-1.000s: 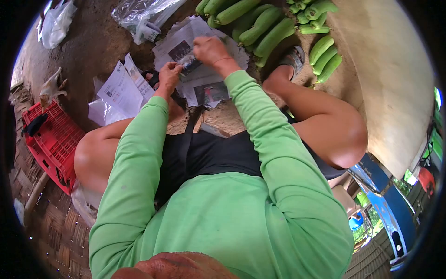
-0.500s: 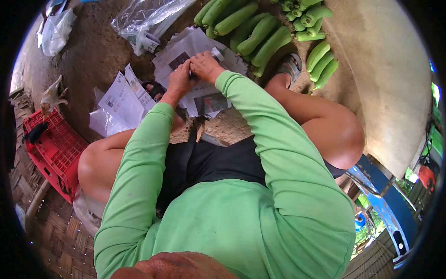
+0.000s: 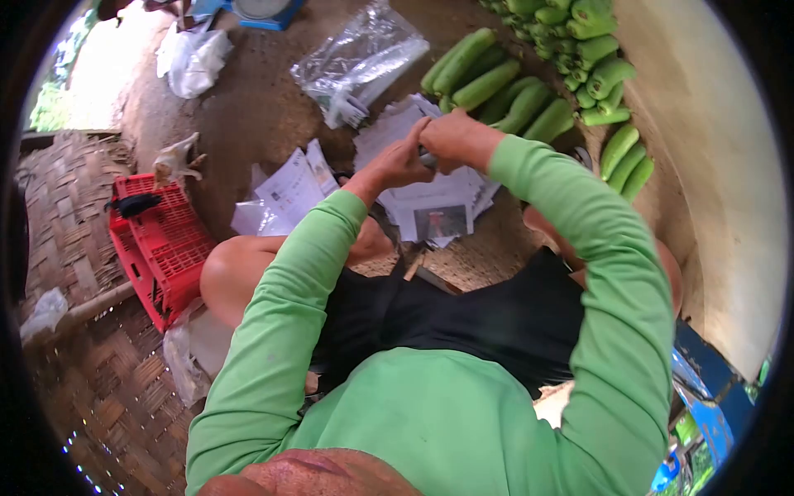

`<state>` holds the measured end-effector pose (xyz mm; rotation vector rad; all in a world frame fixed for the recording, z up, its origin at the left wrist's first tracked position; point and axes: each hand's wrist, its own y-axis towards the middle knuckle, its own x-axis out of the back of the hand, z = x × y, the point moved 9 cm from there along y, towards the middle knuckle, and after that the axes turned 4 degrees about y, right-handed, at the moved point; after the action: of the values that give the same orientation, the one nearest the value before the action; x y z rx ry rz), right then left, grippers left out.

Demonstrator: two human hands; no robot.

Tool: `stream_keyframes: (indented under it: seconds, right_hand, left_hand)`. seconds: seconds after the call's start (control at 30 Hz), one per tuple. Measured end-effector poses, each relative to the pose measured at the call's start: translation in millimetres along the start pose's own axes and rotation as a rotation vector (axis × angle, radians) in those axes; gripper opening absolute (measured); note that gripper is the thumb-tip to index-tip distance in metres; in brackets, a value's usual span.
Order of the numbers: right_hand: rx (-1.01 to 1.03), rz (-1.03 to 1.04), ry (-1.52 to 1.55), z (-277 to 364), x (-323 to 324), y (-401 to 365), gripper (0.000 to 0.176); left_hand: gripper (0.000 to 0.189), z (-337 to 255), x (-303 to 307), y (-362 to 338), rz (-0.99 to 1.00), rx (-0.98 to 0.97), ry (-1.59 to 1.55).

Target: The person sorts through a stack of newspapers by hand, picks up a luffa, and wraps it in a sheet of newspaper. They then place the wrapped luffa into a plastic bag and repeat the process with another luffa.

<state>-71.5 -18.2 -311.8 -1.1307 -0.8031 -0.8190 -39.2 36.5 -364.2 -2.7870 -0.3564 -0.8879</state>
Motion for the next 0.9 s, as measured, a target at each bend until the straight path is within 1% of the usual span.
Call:
stream_keyframes:
  seconds: [0.03, 0.07, 0.1, 0.13, 0.17, 0.2, 0.23, 0.3, 0.37, 0.4, 0.43, 0.5, 0.53, 0.63, 0.67, 0.77, 0.87, 0.9]
  right_hand:
    - [0.102, -0.219, -0.157, 6, 24, -15, 0.042]
    - [0.137, -0.325, -0.223, 8, 39, -24, 0.036]
    - [0.17, -0.427, -0.29, 9, 54, -33, 0.03]
    - [0.203, -0.526, -0.357, 14, 69, -42, 0.024]
    - [0.191, -0.551, -0.326, 15, 85, -51, 0.022]
    - [0.178, -0.574, -0.294, 18, 104, -64, 0.02]
    - [0.163, -0.595, -0.261, 21, 121, -75, 0.018]
    - [0.134, -0.612, -0.24, 29, 142, -87, 0.023]
    - [0.087, -0.631, -0.238, 35, 158, -98, 0.026]
    - [0.047, -0.624, -0.131, 30, 167, -98, 0.028]
    - [-0.043, -0.537, -0.017, 23, 173, -99, 0.026]
    - [-0.219, -0.371, 0.214, 13, 186, -104, 0.025]
    - [-0.239, -0.291, 0.379, 8, 184, -102, 0.034]
    - [-0.059, -0.142, 0.64, 11, 175, -106, 0.03]
    - [-0.116, -0.069, 0.638, 8, 171, -108, 0.035]
    - [-0.173, -0.26, 0.232, 14, 188, -123, 0.029]
    - [-0.011, -0.742, -0.467, 52, 211, -149, 0.029]
    - [0.001, -0.736, -0.495, 59, 210, -152, 0.026]
  left_hand:
    - [0.088, -13, 9, 8, -0.035, -0.069, -0.099]
    - [0.083, -32, 24, 13, -0.07, -0.141, -0.198]
    - [0.079, -41, 32, 15, -0.047, -0.11, -0.194]
    - [0.074, -68, 49, 16, -0.026, -0.078, -0.194]
    - [0.07, -87, 62, 17, -0.003, -0.046, -0.196]
    - [0.066, -100, 69, 20, 0.072, -0.084, -0.396]
    - [0.067, -111, 78, 20, 0.117, -0.101, -0.367]
    - [0.07, -128, 86, 19, 0.22, -0.135, -0.322]
    - [0.077, -133, 105, 17, 0.144, -0.057, -0.006]
    - [0.077, -160, 128, 8, 0.07, 0.009, 0.206]
    - [0.077, -175, 145, 0, -0.008, 0.071, 0.417]
    - [0.073, -214, 155, -10, -0.253, -0.234, 0.849]
    - [0.072, -233, 155, -18, -0.388, -0.388, 1.058]
    - [0.065, -245, 149, -23, -0.325, -0.425, 1.134]
    - [0.072, -244, 147, -21, -0.293, -0.402, 1.123]
    - [0.082, -231, 149, -10, -0.13, -0.225, 0.954]
    - [0.086, -209, 163, -6, 0.118, 0.131, 0.461]
    - [0.085, -205, 159, -6, 0.183, 0.056, 0.327]
